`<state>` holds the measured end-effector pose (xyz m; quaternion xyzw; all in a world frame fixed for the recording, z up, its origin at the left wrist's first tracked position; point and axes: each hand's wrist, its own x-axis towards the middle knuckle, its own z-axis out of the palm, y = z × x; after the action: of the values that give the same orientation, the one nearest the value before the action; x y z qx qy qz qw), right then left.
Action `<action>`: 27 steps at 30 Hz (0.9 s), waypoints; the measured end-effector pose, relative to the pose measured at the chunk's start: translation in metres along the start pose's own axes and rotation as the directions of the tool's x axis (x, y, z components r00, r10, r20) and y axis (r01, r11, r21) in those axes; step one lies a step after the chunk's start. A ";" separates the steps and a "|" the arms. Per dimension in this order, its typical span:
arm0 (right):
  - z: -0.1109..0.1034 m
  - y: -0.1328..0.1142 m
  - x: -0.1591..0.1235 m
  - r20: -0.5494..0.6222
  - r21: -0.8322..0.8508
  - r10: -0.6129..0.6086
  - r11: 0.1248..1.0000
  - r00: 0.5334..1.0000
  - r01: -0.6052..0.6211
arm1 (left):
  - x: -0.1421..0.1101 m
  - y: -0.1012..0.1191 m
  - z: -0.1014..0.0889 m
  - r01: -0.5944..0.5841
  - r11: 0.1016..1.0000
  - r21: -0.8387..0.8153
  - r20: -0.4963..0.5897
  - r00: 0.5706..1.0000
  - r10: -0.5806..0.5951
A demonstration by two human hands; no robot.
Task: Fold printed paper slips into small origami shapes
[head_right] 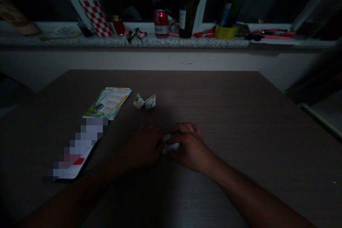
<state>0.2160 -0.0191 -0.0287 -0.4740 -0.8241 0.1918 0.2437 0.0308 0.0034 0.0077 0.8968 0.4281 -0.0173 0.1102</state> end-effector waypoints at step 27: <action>-0.012 -0.003 -0.002 0.100 -0.031 -0.026 0.999 0.995 0.029 | -0.009 -0.019 -0.012 0.124 0.972 -0.198 0.092 0.990 -0.108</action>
<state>0.2214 -0.0211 -0.0178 -0.4563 -0.8447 0.1983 0.1973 0.0095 0.0112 0.0172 0.8529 0.4745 -0.0161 0.2173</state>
